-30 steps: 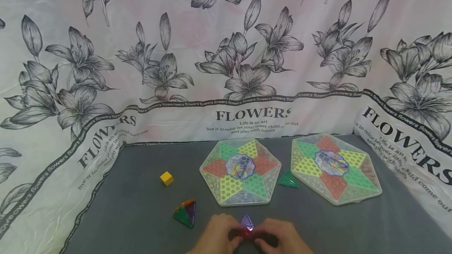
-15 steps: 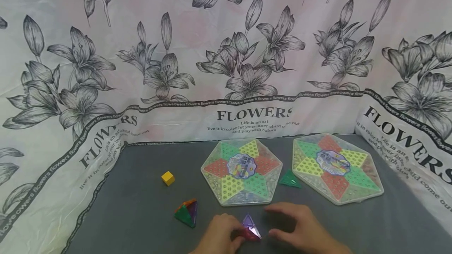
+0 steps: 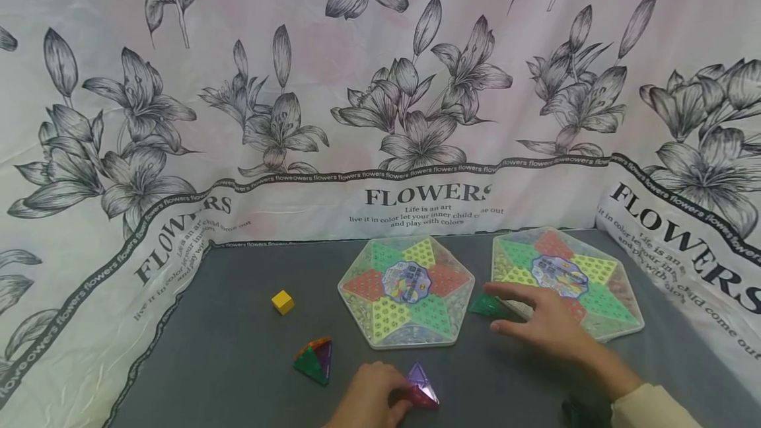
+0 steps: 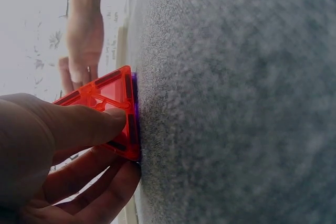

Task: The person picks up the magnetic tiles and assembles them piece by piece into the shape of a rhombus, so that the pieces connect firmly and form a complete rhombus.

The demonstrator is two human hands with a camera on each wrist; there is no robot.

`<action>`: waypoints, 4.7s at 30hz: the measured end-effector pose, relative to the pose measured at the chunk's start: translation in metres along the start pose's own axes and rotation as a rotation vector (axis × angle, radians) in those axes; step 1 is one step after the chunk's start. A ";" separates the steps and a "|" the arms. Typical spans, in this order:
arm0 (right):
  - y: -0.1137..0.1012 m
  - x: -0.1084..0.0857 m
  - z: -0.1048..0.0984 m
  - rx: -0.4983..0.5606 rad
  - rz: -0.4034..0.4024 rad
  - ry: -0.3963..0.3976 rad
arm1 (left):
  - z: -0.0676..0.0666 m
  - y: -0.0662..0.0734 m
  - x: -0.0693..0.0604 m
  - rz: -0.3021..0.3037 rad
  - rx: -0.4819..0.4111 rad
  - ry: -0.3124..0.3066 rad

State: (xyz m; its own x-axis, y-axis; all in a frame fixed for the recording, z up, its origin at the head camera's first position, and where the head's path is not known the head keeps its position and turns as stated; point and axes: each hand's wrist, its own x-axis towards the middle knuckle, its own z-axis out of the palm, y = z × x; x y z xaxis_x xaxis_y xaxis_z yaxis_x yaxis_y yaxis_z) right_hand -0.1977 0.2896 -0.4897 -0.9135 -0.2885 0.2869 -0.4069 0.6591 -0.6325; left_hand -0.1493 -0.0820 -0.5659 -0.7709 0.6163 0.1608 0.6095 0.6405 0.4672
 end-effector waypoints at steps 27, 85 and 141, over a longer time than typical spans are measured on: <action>0.007 0.068 -0.005 -0.393 -0.242 -0.359 | -0.052 0.051 -0.003 -0.072 -0.003 -0.008; -0.041 -0.051 0.081 0.153 -0.505 -0.169 | 0.002 0.003 0.003 -0.007 -0.097 -0.134; -0.051 -0.060 0.101 0.350 -0.324 -0.172 | -0.007 0.011 0.005 -0.193 -0.336 -0.197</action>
State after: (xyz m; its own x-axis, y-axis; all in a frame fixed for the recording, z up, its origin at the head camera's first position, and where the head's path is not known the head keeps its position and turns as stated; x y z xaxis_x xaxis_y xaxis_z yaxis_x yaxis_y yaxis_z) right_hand -0.1233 0.2037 -0.5473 -0.7154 -0.5698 0.4044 -0.6206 0.2523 -0.7424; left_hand -0.1478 -0.0746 -0.5535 -0.7950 0.5962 -0.1115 0.3380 0.5881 0.7348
